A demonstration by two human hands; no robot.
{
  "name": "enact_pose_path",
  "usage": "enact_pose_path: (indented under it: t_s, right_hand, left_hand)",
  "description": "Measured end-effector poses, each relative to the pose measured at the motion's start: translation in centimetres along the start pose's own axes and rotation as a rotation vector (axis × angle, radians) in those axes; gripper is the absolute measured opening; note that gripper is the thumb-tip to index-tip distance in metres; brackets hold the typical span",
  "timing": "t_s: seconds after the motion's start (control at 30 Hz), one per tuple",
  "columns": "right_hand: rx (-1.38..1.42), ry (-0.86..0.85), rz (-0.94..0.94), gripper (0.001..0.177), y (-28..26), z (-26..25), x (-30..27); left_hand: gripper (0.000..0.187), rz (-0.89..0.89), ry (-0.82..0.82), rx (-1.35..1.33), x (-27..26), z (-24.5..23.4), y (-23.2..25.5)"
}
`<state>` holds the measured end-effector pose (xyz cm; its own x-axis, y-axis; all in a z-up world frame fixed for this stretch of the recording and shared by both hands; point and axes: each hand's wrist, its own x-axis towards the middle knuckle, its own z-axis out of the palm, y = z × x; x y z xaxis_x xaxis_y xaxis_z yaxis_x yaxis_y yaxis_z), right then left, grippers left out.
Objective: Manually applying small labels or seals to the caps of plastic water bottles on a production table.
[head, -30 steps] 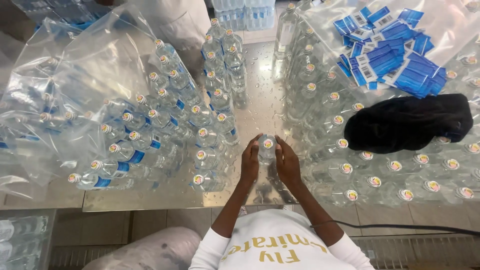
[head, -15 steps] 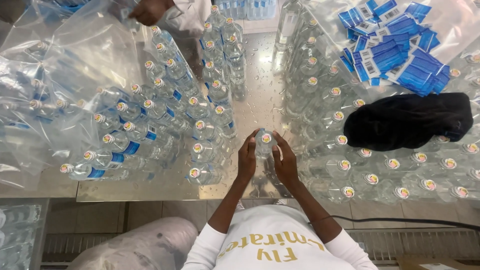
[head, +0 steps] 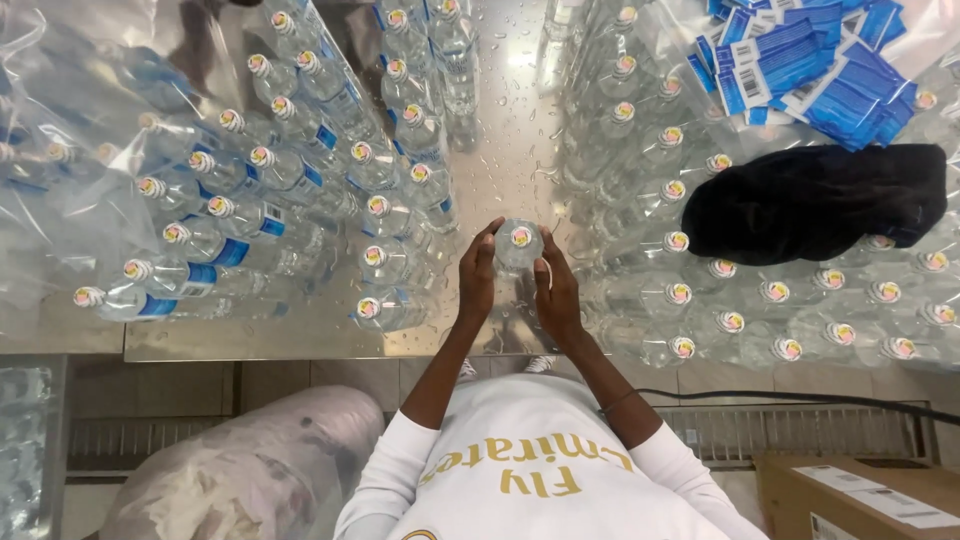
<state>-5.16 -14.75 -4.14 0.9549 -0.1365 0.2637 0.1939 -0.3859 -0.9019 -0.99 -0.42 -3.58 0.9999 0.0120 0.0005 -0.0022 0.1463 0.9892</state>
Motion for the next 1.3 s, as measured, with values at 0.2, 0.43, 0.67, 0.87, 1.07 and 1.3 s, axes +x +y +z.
enact_pose_path:
  t_s: [0.2, 0.43, 0.67, 0.87, 1.07, 1.3]
  right_hand:
    - [0.011, -0.001, -0.005, 0.053, -0.6, -0.2, 0.1]
    - [0.053, -0.02, 0.007, 0.055, 0.2, -0.2, -0.2]
    - [0.045, -0.022, -0.023, 0.053, 0.7, 0.2, -0.5]
    - [0.06, -0.018, -0.044, 0.062, 0.2, 0.2, -0.6]
    - [0.005, -0.029, -0.032, 0.097, 1.2, 0.6, -0.9]
    - [-0.081, -0.256, 0.411, 0.108, -0.1, 1.2, 0.9]
  left_hand:
    - [0.048, -0.031, 0.035, 0.01, 0.2, -0.2, 0.4]
    - [0.048, -0.087, 0.038, 0.103, 0.2, 0.1, 1.7]
    - [0.05, -0.099, 0.071, 0.216, 0.0, 0.2, 1.9]
    - [0.041, 0.005, 0.102, 0.275, -0.1, 0.1, 2.7]
    - [0.031, 0.104, 0.117, 0.476, 0.2, -0.5, 1.9]
    - [0.034, 0.009, 0.091, 0.238, 0.0, -1.7, 1.3]
